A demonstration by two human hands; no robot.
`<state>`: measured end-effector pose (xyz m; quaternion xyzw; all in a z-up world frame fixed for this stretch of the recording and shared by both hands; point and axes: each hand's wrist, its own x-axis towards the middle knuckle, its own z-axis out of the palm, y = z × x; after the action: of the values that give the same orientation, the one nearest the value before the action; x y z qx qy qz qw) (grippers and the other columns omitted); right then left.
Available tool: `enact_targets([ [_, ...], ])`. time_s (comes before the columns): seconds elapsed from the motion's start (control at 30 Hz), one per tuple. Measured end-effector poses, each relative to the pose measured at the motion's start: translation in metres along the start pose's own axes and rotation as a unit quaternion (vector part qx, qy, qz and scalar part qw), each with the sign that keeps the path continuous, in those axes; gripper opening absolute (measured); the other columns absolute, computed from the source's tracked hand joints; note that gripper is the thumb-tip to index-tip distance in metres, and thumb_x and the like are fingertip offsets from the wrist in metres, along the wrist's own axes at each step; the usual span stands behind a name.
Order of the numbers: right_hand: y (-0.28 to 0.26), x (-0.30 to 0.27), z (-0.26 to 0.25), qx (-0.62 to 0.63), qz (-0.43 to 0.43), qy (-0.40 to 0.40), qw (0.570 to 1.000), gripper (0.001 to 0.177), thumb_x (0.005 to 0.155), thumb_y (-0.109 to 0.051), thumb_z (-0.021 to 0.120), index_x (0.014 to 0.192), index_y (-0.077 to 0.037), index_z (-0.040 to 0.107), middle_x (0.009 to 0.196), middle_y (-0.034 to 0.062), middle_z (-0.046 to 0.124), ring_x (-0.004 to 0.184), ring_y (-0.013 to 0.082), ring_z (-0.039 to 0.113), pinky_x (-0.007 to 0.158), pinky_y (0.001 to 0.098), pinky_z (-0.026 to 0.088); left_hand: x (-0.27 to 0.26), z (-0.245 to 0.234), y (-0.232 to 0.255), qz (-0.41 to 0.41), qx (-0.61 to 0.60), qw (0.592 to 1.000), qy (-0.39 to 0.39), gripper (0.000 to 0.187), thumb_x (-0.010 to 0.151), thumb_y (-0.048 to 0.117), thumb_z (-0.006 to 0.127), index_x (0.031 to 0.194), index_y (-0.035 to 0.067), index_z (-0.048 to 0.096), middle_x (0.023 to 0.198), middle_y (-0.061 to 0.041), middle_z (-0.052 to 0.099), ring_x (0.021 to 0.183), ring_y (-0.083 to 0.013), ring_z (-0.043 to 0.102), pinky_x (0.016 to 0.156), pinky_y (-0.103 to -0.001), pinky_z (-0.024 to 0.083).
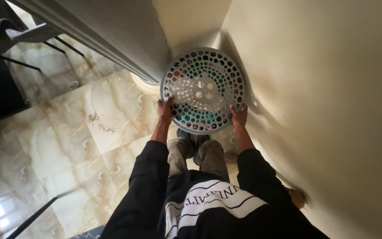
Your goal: The person cleans a traditional short broom by repeatedly striking the straw bristles against a wall and a pillar, then places a decorative base in the corner and strikes the broom against it.
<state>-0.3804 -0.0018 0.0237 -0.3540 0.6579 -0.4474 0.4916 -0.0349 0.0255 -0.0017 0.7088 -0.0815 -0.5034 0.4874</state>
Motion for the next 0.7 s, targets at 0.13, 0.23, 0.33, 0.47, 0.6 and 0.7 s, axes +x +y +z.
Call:
enact_targets([
  [0.13, -0.011, -0.016, -0.002, -0.04, 0.153, 0.001, 0.987, 0.09, 0.086, -0.039, 0.077, 0.159, -0.015, 0.03, 0.146, 0.015, 0.052, 0.127, 0.034, 0.057, 0.094, 0.0551, 0.053, -0.012, -0.003, 0.004, -0.03, 0.037, 0.998, 0.042, 0.077, 0.076, 0.043, 0.082, 0.134, 0.005, 0.048, 0.104, -0.008, 0.069, 0.081, -0.017, 0.064, 0.062, -0.034, 0.054],
  [0.23, -0.025, -0.032, -0.008, -0.048, 0.248, -0.021, 0.967, 0.09, 0.085, -0.043, 0.069, 0.162, -0.027, 0.025, 0.151, 0.0089, 0.051, 0.13, 0.0336, 0.053, 0.089, 0.0628, 0.053, -0.043, -0.004, -0.002, 0.045, -0.001, 0.999, 0.03, 0.077, 0.083, 0.037, 0.085, 0.137, -0.004, 0.049, 0.109, -0.011, 0.07, 0.093, -0.0184, 0.067, 0.075, -0.033, 0.056],
  [0.33, -0.042, -0.065, -0.014, -0.029, 0.249, -0.05, 0.967, 0.085, 0.093, -0.044, 0.067, 0.164, -0.026, 0.024, 0.156, 0.0065, 0.047, 0.137, 0.0316, 0.048, 0.092, 0.061, 0.052, -0.092, -0.013, -0.004, 0.073, -0.066, 0.994, -0.042, 0.067, 0.096, 0.035, 0.078, 0.141, -0.009, 0.057, 0.122, -0.017, 0.071, 0.108, -0.024, 0.066, 0.091, -0.037, 0.052],
  [0.47, -0.074, -0.099, -0.017, 0.03, 0.24, -0.095, 0.966, 0.072, 0.099, -0.039, 0.062, 0.161, -0.02, 0.032, 0.155, 0.0067, 0.05, 0.133, 0.0321, 0.057, 0.092, 0.0525, 0.056, -0.148, -0.015, 0.011, -0.062, -0.106, 0.991, -0.057, 0.066, 0.097, 0.044, 0.062, 0.149, 0.005, 0.046, 0.146, -0.011, 0.055, 0.124, -0.0232, 0.057, 0.095, -0.045, 0.048],
  [0.6, -0.106, -0.131, -0.028, 0.121, 0.222, -0.114, 0.961, 0.068, 0.102, -0.038, 0.059, 0.161, -0.015, 0.036, 0.143, 0.0186, 0.06, 0.124, 0.0341, 0.064, 0.089, 0.0505, 0.058, -0.197, -0.008, 0.025, -0.044, -0.186, 0.973, -0.131, 0.069, 0.102, 0.051, 0.05, 0.151, 0.004, 0.041, 0.149, -0.016, 0.055, 0.129, -0.0292, 0.061, 0.101, -0.046, 0.049],
  [0.7, -0.125, -0.146, -0.035, 0.171, 0.204, -0.135, 0.954, 0.068, 0.102, -0.04, 0.055, 0.159, -0.009, 0.036, 0.136, 0.0222, 0.065, 0.115, 0.0361, 0.07, 0.087, 0.0507, 0.059, -0.226, -0.001, 0.034, -0.026, -0.195, 0.967, -0.162, 0.067, 0.104, 0.053, 0.044, 0.152, 0.005, 0.039, 0.148, -0.017, 0.057, 0.131, -0.031, 0.061, 0.103, -0.047, 0.05],
])
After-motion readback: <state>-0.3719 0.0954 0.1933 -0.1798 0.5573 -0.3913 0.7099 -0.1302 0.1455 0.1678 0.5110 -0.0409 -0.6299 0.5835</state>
